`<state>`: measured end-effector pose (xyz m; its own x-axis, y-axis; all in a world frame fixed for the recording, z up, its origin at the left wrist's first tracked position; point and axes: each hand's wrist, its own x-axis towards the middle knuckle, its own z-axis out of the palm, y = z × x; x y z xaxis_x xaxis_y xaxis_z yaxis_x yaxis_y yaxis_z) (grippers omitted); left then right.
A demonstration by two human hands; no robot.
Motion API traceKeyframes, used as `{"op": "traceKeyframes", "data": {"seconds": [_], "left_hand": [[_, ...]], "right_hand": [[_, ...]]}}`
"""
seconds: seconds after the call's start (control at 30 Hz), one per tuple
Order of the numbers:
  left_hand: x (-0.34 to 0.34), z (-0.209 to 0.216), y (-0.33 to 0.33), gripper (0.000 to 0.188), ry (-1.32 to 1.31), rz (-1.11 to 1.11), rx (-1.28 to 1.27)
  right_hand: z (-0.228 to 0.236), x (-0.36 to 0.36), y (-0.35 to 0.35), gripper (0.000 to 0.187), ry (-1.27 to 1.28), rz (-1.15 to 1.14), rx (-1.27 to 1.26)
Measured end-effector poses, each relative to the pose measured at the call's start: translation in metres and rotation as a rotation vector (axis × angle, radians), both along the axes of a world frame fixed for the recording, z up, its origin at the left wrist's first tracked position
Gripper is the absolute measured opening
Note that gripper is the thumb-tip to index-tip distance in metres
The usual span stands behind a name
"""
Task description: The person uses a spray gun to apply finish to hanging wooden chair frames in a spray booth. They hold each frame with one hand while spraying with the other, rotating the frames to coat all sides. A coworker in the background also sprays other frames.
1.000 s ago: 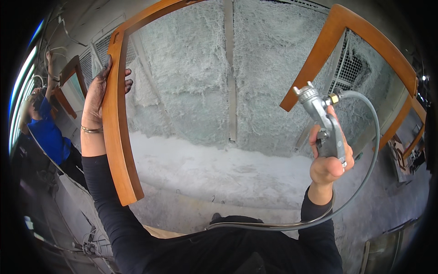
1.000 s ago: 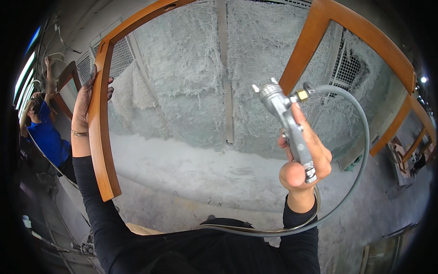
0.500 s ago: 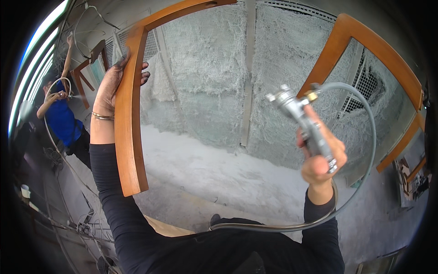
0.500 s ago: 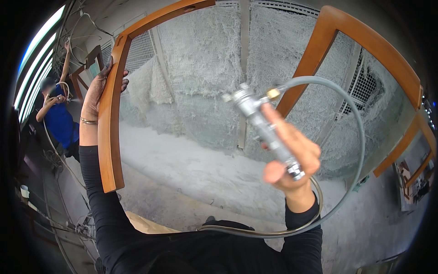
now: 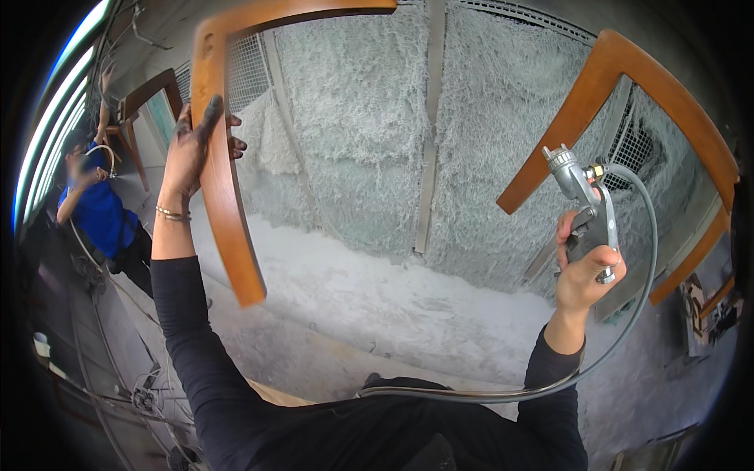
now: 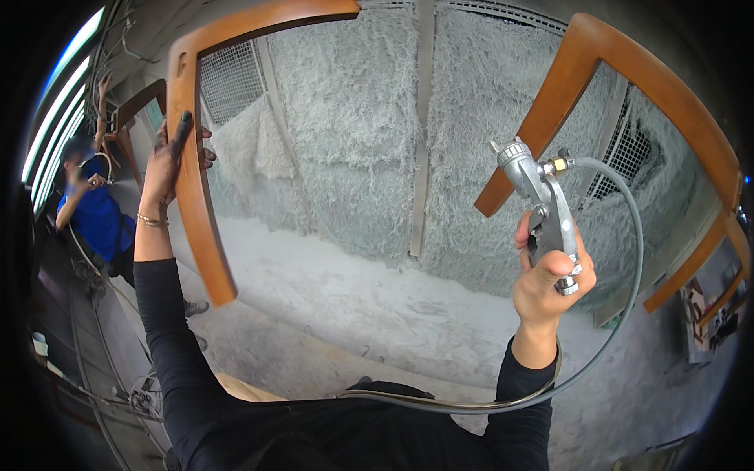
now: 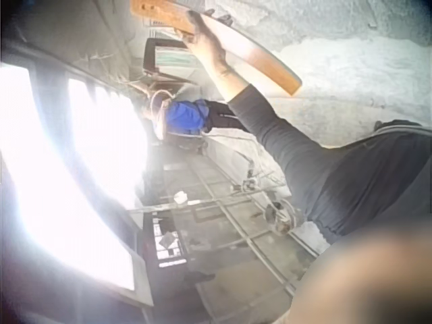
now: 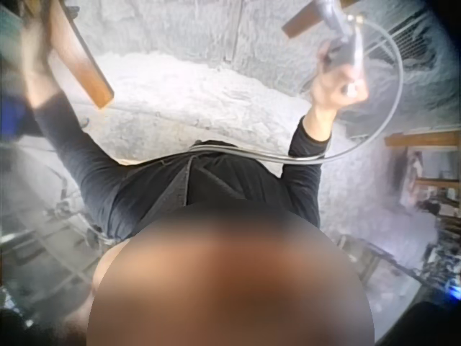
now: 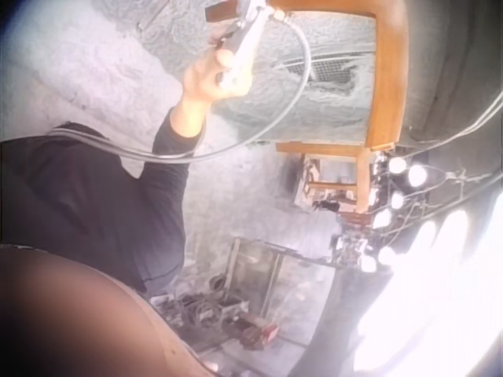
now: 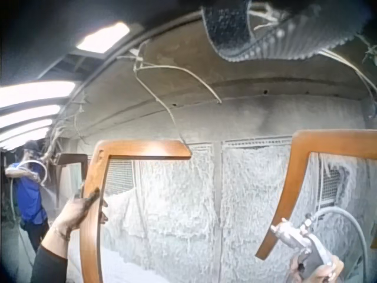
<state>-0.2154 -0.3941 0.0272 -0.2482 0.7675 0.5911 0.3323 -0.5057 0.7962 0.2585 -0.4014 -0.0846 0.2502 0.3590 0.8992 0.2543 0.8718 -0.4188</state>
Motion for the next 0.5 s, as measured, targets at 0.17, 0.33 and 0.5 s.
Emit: {"op": "traceKeyframes", "data": {"seconds": [0.17,0.33,0.5], "left_hand": [[-0.066,-0.010,0.035,0.065,0.413,0.231,0.375],[-0.133,-0.005,0.043,0.061,0.452,0.399,0.161],[-0.148,0.003,0.037,0.046,0.606,0.344,0.264]], "right_hand": [[0.017,-0.013,0.012,0.097,0.022,0.077,-0.045],[0.060,-0.031,0.016,0.107,-0.029,0.155,-0.092],[0.107,-0.043,0.018,0.099,-0.132,0.154,-0.155]]}}
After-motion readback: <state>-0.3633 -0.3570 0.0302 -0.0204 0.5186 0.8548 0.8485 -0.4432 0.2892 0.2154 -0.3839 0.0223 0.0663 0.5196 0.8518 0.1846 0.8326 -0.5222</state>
